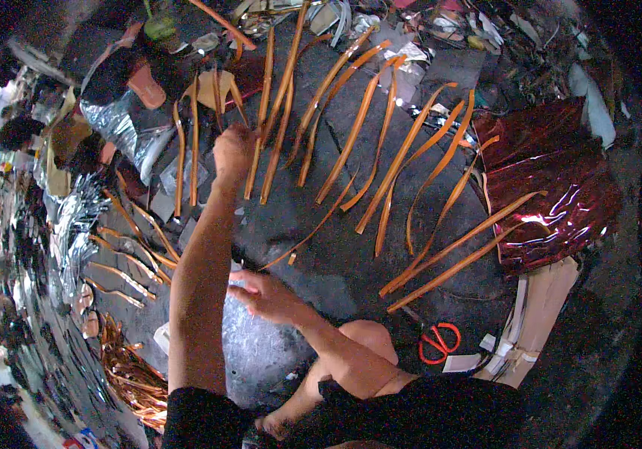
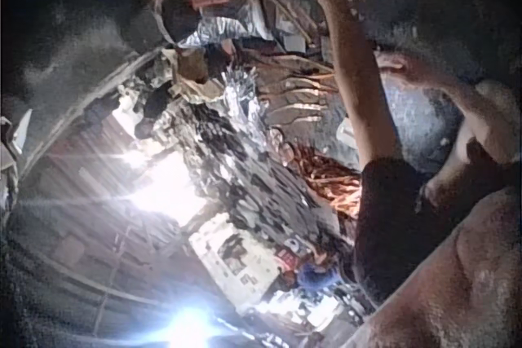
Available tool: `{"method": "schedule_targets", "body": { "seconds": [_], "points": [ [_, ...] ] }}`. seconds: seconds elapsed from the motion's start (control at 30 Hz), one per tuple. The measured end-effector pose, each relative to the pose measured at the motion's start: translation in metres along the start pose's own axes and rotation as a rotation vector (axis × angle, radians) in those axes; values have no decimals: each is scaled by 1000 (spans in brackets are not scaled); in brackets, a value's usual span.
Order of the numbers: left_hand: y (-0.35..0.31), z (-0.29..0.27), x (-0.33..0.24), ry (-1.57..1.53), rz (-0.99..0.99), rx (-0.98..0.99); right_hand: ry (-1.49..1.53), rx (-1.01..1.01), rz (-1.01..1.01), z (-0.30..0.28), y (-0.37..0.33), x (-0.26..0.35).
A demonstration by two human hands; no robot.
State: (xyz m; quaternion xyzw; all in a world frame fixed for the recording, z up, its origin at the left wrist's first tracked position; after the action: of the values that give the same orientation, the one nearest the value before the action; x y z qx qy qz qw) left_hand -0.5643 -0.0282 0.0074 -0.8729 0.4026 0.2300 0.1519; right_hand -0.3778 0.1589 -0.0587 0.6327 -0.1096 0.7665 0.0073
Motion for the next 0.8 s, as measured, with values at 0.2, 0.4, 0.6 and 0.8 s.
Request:
{"method": "schedule_targets", "body": {
  "seconds": [0.2, 0.4, 0.6, 0.8],
  "points": [
    [-152, -93, 117, -35, -119, -158, -32, 1, 48, -2, -2, 13],
    [-375, -198, 302, -629, -248, -400, 37, 245, 110, 59, 9, -3],
    [-591, -339, 384, -427, -446, -1046, -104, 412, 20, 112, 2, -22],
    [-744, -320, 505, -333, -666, -1128, -63, 458, 70, 132, 1, -35]
  ]
}}
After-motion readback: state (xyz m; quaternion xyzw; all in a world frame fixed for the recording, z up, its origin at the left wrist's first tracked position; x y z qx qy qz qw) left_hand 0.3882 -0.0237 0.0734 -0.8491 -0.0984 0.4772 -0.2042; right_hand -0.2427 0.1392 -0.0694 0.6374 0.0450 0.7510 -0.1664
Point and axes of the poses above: each hand's wrist, its own y-axis towards the middle knuckle, its own z-axis out of the palm, x = y × z, the point moved 7 cm from there along y, towards the middle knuckle, and after that the axes turned 10 degrees about x, right-handed, at the moved point
